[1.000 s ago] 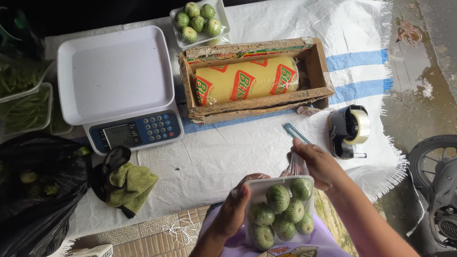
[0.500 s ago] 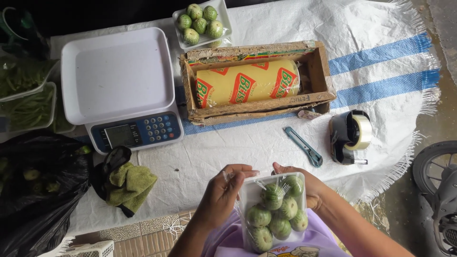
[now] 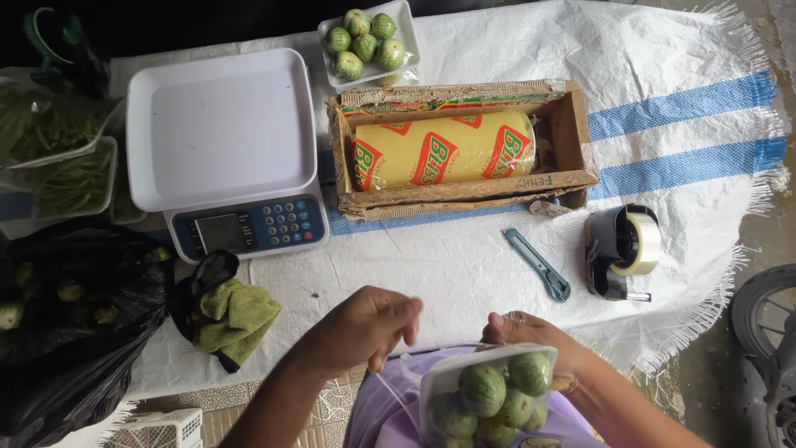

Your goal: Preparing and wrapping vegetable trays for sale using a manual film dispenser

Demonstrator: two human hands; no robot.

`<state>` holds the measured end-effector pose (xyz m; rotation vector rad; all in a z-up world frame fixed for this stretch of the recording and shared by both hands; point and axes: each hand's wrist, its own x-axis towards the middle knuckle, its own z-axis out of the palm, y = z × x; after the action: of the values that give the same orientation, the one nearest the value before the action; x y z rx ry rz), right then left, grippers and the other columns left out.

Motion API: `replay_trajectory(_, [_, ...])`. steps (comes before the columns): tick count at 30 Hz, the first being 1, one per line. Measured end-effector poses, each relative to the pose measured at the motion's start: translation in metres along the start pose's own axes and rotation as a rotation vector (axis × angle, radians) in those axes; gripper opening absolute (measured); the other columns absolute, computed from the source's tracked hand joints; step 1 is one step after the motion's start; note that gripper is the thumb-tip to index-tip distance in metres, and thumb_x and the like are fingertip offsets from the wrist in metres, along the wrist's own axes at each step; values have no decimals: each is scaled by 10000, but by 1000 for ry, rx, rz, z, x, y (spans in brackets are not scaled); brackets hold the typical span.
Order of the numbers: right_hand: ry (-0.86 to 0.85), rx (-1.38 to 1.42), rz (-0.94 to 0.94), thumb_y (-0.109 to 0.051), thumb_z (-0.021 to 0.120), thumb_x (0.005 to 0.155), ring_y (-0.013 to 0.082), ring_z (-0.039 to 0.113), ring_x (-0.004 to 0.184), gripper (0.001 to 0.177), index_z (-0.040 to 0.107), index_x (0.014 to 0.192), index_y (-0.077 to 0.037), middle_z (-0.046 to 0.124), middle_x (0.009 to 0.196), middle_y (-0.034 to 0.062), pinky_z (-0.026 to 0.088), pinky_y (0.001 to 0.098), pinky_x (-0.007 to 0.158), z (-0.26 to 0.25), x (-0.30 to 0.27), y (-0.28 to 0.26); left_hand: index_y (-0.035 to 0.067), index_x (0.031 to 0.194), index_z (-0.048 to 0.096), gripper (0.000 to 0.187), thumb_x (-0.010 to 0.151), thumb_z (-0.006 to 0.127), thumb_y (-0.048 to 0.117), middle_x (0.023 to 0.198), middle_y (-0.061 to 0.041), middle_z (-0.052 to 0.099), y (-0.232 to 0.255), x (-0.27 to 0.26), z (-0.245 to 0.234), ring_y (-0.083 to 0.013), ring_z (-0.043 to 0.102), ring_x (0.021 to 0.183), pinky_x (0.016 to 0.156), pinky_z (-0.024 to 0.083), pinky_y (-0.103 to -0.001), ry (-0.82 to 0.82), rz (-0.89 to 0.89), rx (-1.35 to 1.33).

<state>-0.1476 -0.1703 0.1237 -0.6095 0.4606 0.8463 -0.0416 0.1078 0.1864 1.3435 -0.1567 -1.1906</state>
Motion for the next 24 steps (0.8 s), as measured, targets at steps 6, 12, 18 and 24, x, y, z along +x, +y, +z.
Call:
replay_trajectory(6, [92, -298, -30, -481, 643, 889, 300, 694, 652, 551, 690, 691, 31, 709, 679, 180, 561, 405, 602, 3, 1, -6, 106, 820, 809, 254, 879, 771, 350, 639, 19, 665, 34, -2, -11, -61, 539, 503, 453, 459, -224, -163, 70, 229])
replay_trajectory(12, [94, -330, -30, -474, 574, 901, 406, 758, 743, 615, 737, 800, 111, 754, 767, 280, 626, 480, 661, -4, -5, -5, 65, 700, 731, 321, 935, 703, 282, 542, -22, 617, 17, 12, 3, -122, 524, 388, 375, 395, -258, 325, 123, 209])
replay_trajectory(18, [64, -193, -120, -411, 641, 955, 195, 509, 566, 475, 522, 635, -81, 514, 609, 68, 426, 345, 548, -8, 2, -1, 92, 691, 744, 296, 962, 764, 210, 584, -1, 602, -57, 56, 18, -56, 401, 465, 439, 303, -231, 68, -78, -16])
replay_trajectory(24, [135, -79, -108, -396, 647, 968, 150, 499, 524, 476, 533, 619, -93, 523, 570, 36, 385, 311, 507, -12, 9, -1, 152, 655, 631, 354, 987, 687, 260, 619, 56, 564, -89, 59, 35, -42, 492, 574, 512, 363, -223, -55, -155, -160])
